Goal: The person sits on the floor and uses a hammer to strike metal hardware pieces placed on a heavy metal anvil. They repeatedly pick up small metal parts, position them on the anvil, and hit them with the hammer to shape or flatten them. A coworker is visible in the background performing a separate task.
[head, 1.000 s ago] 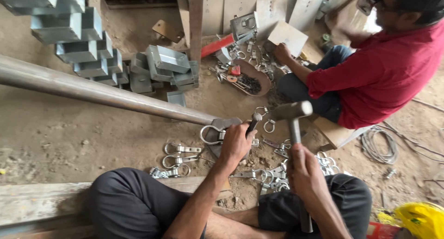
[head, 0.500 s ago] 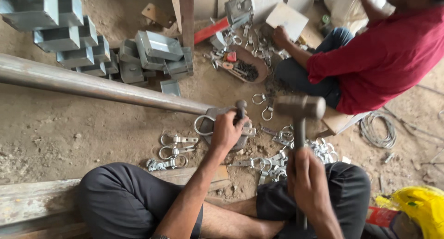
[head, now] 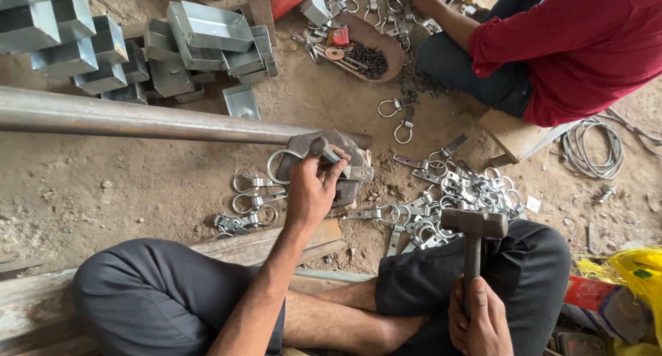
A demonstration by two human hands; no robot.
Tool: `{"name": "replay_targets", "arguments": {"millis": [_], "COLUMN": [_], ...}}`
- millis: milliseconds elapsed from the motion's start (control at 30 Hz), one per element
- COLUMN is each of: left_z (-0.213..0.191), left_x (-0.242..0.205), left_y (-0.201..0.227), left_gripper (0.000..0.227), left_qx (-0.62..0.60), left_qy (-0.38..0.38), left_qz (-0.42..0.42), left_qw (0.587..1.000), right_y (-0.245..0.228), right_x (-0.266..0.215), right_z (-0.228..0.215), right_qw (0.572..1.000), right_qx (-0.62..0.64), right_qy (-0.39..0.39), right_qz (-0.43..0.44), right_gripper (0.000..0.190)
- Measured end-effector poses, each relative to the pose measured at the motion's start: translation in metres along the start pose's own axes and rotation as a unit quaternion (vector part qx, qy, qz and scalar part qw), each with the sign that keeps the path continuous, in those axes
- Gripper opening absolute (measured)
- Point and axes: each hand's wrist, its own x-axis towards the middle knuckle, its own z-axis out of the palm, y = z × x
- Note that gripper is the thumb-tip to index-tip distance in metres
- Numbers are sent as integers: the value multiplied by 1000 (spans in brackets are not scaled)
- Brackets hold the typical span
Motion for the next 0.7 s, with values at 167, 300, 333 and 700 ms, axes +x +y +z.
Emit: {"name": "replay_targets", "arguments": {"millis": [167, 300, 333, 700], "left_z": [-1, -1, -1, 22], "left_x": [-2, 0, -1, -8], "left_y": [-4, -4, -4, -9], "left_gripper": [14, 15, 15, 18], "left_qx": [-44, -29, -34, 94], "left_qy": [-8, -10, -10, 2], "left_qz": [31, 20, 33, 131], "left_qw": [999, 999, 999, 987], "right_y": [5, 6, 6, -7], "right_x": [2, 2, 2, -3], "right_z": [-2, -1, 0, 29], "right_qw": [1000, 1000, 1000, 995], "right_qx": [10, -1, 1, -98], "right_qy": [-10, -13, -20, -1], "right_qz": [13, 15, 11, 0], "right_gripper": [50, 49, 47, 33]}}
